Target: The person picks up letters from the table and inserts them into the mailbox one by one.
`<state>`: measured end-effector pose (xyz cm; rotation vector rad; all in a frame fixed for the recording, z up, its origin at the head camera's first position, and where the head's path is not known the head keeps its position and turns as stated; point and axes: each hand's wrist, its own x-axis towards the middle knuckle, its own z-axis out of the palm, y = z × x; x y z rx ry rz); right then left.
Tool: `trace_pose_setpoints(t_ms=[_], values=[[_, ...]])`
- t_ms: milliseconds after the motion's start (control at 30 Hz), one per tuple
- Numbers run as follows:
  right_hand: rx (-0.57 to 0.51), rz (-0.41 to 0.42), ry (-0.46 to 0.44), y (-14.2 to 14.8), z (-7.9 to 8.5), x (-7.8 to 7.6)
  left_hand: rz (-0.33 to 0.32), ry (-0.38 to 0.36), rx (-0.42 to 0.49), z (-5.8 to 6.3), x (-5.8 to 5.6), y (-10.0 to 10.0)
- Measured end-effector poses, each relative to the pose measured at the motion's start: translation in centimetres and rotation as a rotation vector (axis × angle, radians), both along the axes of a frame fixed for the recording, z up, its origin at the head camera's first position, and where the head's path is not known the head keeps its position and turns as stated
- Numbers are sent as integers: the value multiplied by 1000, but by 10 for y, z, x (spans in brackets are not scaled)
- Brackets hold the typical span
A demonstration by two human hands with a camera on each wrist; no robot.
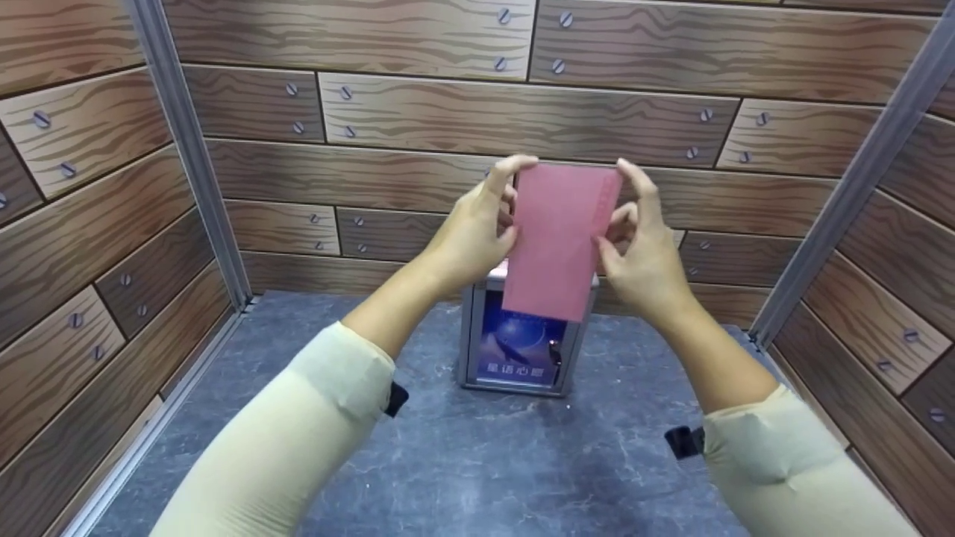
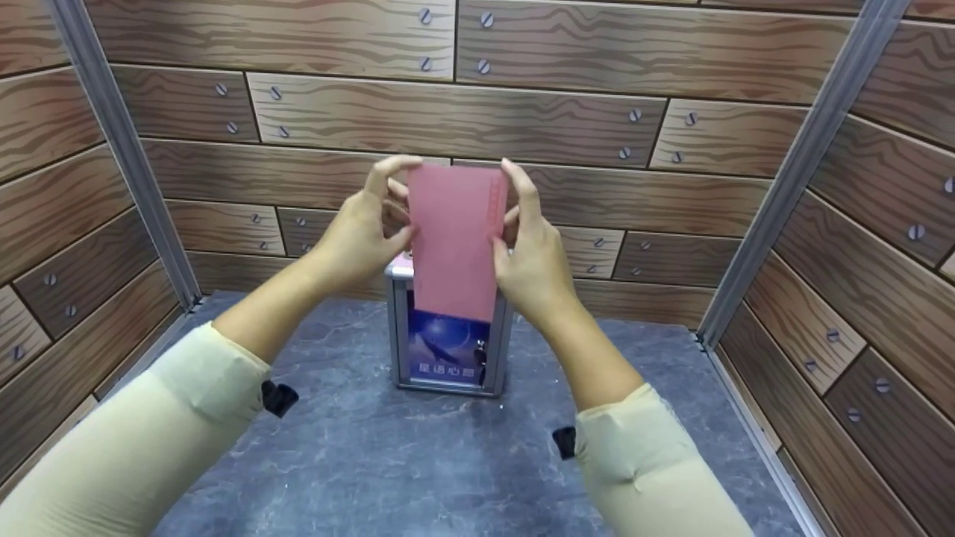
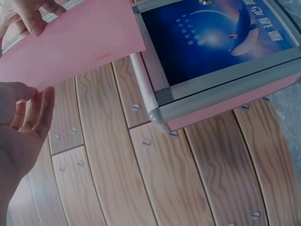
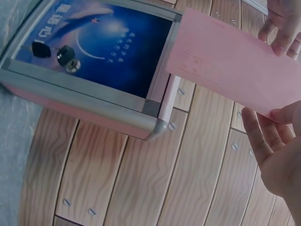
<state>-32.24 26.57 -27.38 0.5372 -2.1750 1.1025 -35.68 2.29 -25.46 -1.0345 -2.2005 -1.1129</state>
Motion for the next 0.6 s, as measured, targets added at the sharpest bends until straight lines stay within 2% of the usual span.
trace_pose_setpoints(t_ms=[167, 333, 433, 600], values=[[37, -86, 75, -4, 10, -8, 9, 18, 8, 12, -5, 1], [52, -132, 174, -4, 16, -17, 20, 47, 27, 19, -11, 4], [46, -126, 219, -5, 15, -23, 26, 98, 47, 16, -17, 6], [66, -114, 274, -8, 8, -35, 64, 183, 69, 4, -27, 5]])
